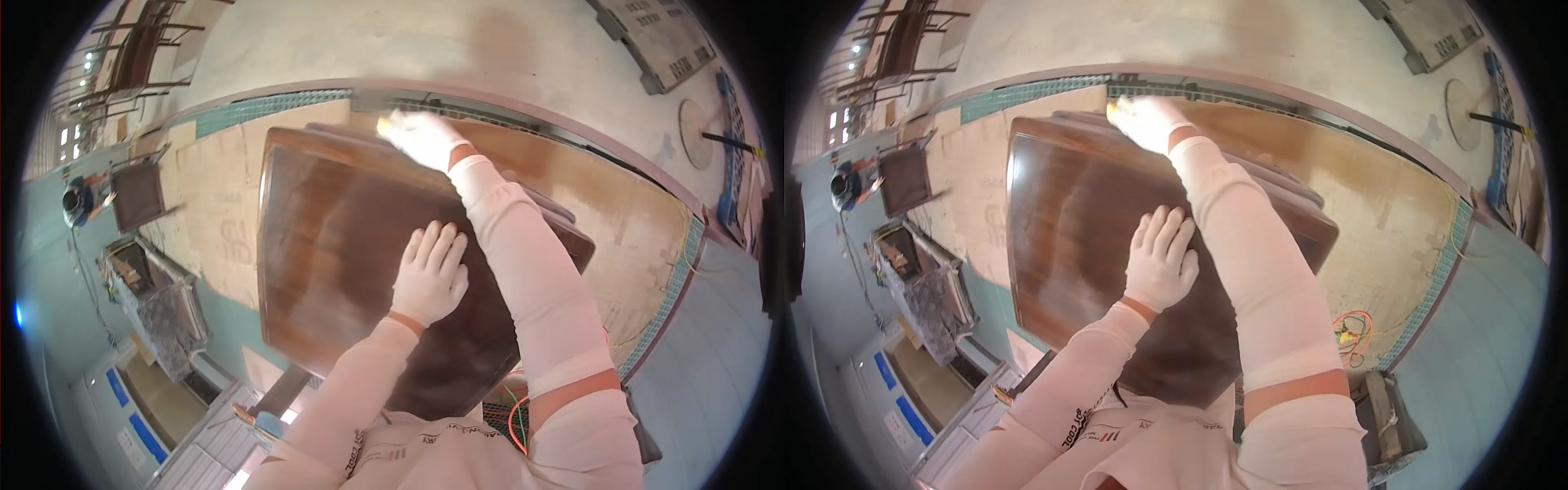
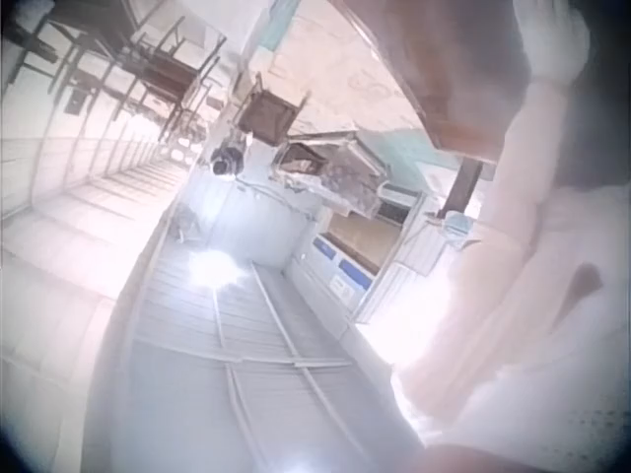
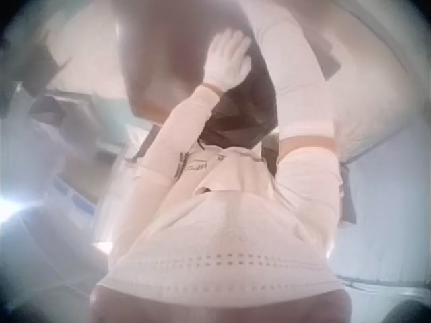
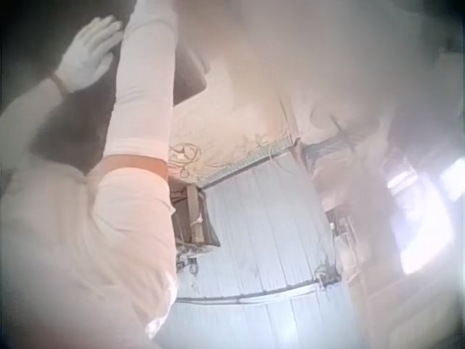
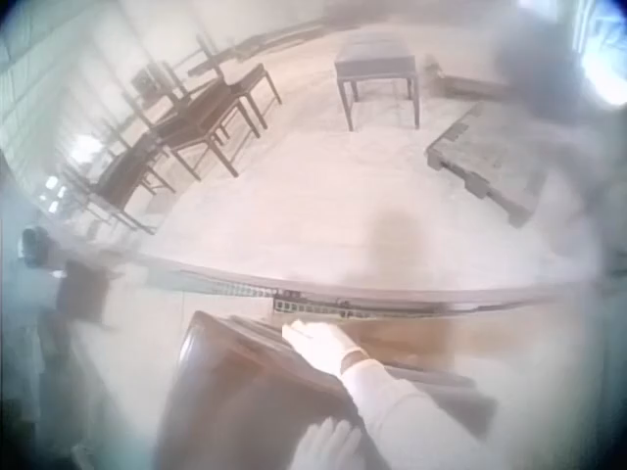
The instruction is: The person sands the surface of a wooden tabletop using an orbital sander, stops to clean the sanding pad, and continues sanding the entire surface.
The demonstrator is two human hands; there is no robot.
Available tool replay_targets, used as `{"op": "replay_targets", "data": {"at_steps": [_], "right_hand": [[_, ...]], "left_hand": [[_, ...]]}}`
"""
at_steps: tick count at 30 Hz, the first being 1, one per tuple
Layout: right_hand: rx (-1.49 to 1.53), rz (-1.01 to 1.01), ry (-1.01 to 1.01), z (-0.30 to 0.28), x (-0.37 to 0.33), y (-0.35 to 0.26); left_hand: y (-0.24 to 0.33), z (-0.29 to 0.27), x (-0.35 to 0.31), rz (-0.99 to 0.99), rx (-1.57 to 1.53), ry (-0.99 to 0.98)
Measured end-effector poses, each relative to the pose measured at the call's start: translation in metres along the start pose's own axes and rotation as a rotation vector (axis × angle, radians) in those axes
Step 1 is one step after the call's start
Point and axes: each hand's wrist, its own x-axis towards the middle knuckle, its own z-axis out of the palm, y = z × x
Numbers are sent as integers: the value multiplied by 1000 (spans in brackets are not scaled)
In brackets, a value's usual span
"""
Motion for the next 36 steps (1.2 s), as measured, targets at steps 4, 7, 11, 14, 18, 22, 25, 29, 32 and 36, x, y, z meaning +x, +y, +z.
{"op": "replay_targets", "data": {"at_steps": [4, 7, 11, 14, 18, 22, 25, 29, 32, 36], "right_hand": [[292, -210, 691, -100, -54, -88], [358, -108, 853, -112, -111, -104], [424, 146, 915, -122, -169, -96], [598, 289, 870, -117, -210, -77], [762, 302, 892, -80, -241, -90], [457, 341, 943, -45, -259, -119], [150, 174, 778, 7, -255, -144], [54, 2, 273, 94, -214, -225], [-314, -125, 455, 114, -155, -196], [-816, -20, 642, 98, -100, -162]], "left_hand": [[-9, 1, 12, 16, 45, 118], [-6, -4, -4, 2, 17, 84], [-4, 2, 5, 26, -21, 127], [-2, 7, 23, 59, -82, 123], [-8, 13, 24, 94, -226, 283], [-19, -13, 13, -601, -2204, -368], [-42, -71, -50, -431, -2398, -109], [-126, -149, -133, -829, -1940, -12], [-193, -183, -194, -852, -1661, 334], [-274, -191, -243, -979, -1025, 380]]}}
